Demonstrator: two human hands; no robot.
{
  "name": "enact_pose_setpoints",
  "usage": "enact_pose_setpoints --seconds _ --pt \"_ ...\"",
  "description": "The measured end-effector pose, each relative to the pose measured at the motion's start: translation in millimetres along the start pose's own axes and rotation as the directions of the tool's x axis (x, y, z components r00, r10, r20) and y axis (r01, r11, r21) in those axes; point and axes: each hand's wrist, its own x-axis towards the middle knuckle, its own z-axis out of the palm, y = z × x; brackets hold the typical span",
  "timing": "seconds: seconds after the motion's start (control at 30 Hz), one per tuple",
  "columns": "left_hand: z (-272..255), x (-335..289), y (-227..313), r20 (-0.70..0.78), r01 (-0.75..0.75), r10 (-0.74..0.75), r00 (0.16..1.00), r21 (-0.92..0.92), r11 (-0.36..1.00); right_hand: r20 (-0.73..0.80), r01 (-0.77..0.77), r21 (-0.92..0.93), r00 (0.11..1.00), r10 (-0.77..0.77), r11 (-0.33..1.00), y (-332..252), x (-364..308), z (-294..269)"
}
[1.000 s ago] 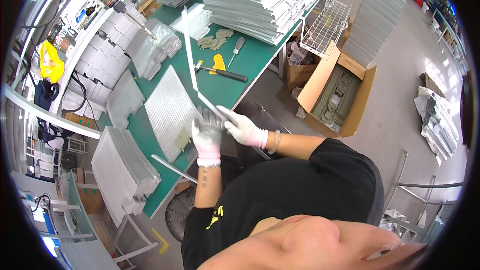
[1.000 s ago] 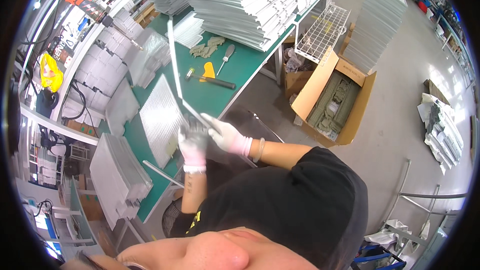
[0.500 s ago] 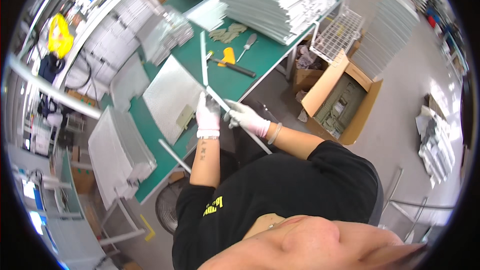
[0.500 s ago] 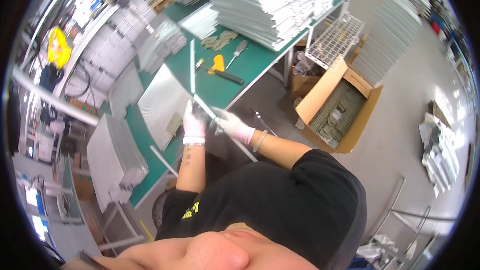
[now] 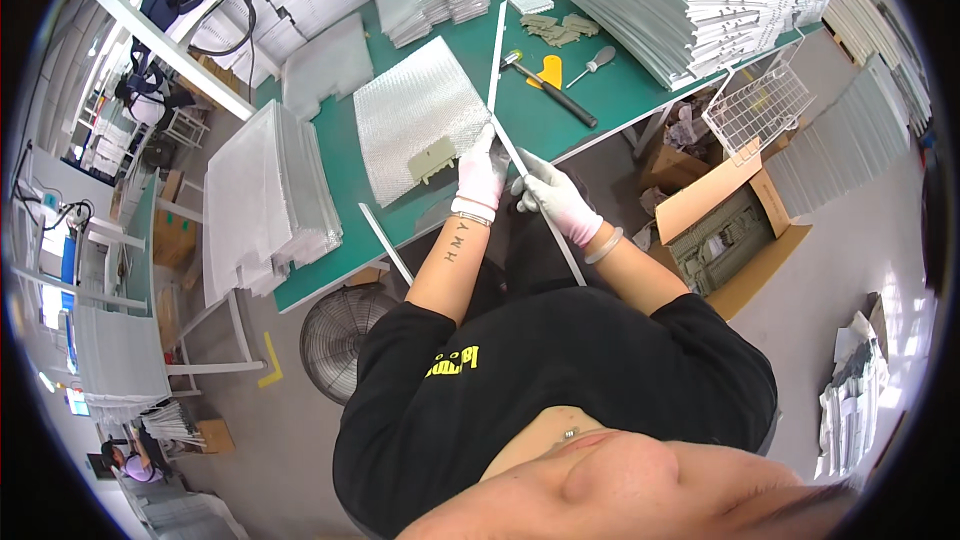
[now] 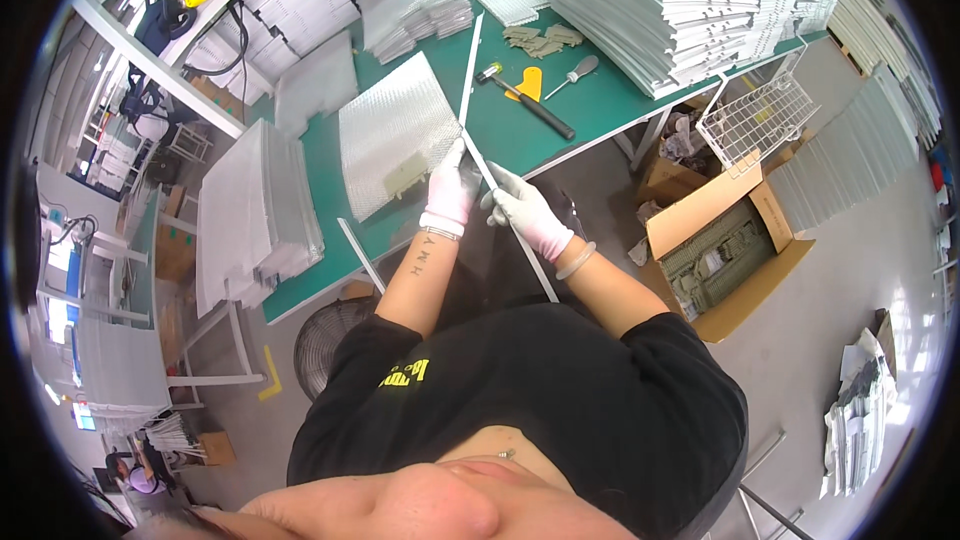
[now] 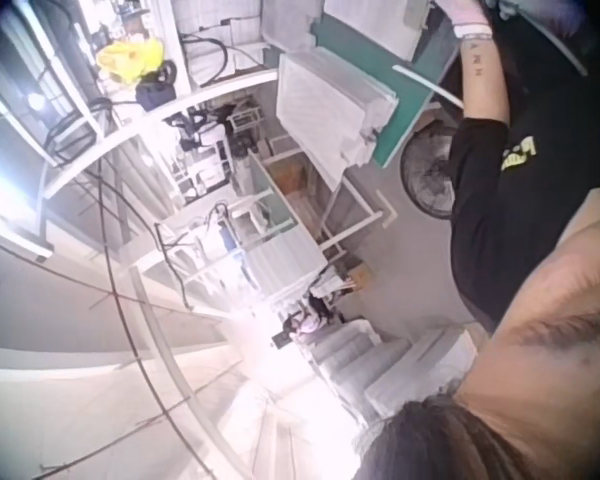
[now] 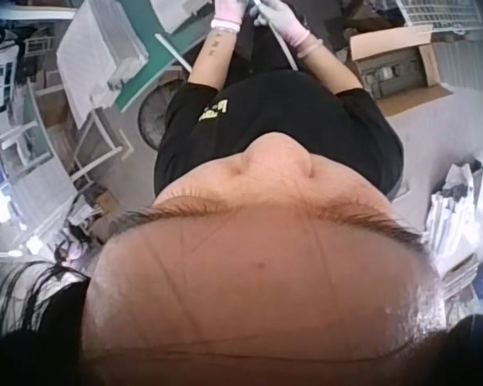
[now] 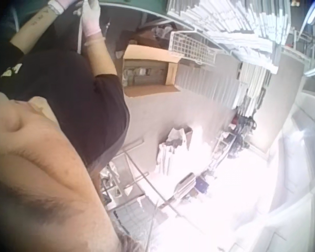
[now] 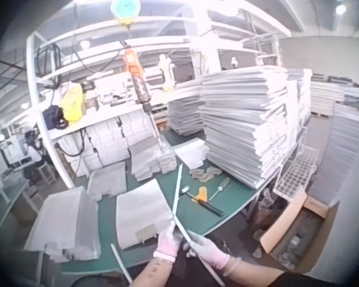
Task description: The person assembles metal frames by inserting mesh panels into rectangular frames, securing them with a hammer and a power drill. They handle multiple mesh panels and frames, stacking completed units on the table.
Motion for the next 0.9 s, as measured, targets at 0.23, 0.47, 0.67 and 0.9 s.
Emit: enact_pose_setpoints --seconds 0.23,0.47,0.67,0.9 --pt "-2 -6 8 -0.051 0.014 -0.007 0.999 0.127 0.992 0.012 -0.043 -0.431 0.999 0.053 0.901 -42 57 11" --pt "13 -117 35 0.075 0.110 -0.128 0.989 0.210 0.971 0.056 -0.099 -0.532 0.987 0.152 0.841 -50 135 5" --pt "-95 -110 171 0.195 -0.038 0.705 0.682 0.972 -0.233 0.166 -0.244 -0.114 0.951 0.261 0.963 -38 133 -4" --pt "-67 -119 176 0.136 -0.257 0.219 0.966 0.437 0.862 0.185 -0.088 -0.258 0.973 0.138 0.962 -45 118 5"
